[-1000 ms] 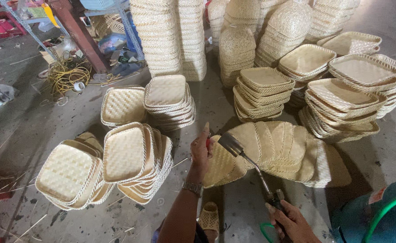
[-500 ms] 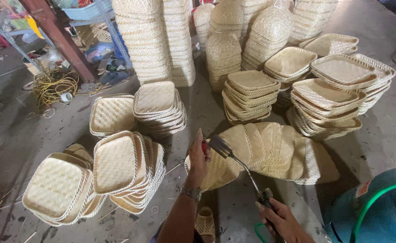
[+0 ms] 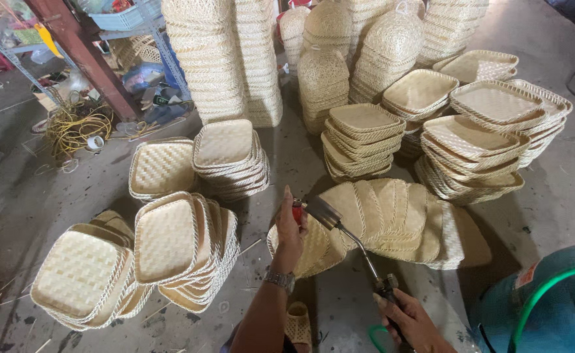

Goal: The person holds a woven bamboo tray and passes a gas-powered blowtorch over its surface and edges.

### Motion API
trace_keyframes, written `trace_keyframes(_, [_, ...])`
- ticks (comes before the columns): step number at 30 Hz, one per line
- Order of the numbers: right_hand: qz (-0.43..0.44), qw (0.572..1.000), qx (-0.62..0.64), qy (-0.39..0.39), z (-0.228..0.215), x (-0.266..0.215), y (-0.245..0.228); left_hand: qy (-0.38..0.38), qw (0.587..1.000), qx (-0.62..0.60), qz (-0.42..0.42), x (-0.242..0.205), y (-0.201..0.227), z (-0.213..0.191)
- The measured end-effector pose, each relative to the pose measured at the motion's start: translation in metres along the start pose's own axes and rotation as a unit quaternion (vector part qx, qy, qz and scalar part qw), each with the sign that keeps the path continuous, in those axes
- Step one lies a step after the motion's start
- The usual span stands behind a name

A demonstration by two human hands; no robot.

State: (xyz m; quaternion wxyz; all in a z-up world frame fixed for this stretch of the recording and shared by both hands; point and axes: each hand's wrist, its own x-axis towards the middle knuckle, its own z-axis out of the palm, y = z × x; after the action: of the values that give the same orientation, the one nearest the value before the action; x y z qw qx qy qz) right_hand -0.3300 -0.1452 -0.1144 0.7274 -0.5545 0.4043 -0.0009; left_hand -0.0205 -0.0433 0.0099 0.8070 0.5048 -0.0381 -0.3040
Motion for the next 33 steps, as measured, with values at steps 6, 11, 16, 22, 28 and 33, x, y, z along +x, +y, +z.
trace_keyframes(6, [-0.063,0.997,-0.031,-0.031,-0.004,0.005,0.006,-0.003,0.999,0.030,0.016,0.005,-0.005,-0.005])
trace_keyframes(11, [-0.024,1.000,-0.002,-0.003,-0.002,0.000,0.001,0.002,1.000,0.002,0.008,0.004,-0.003,-0.003])
trace_keyframes(16, [-0.021,0.999,-0.028,-0.006,0.003,-0.007,-0.007,-0.007,0.999,0.032,0.035,0.001,-0.002,0.000])
trace_keyframes(22, [-0.025,0.999,-0.024,-0.010,0.002,-0.004,-0.002,-0.009,0.999,0.007,0.044,0.004,-0.005,0.000])
trace_keyframes(28, [-0.016,1.000,-0.010,-0.004,0.002,-0.003,0.001,-0.008,0.999,0.012,0.041,0.007,-0.013,-0.002])
trace_keyframes(33, [-0.042,0.999,-0.013,-0.012,0.002,-0.005,-0.003,-0.003,1.000,0.003,0.017,0.012,-0.015,-0.002])
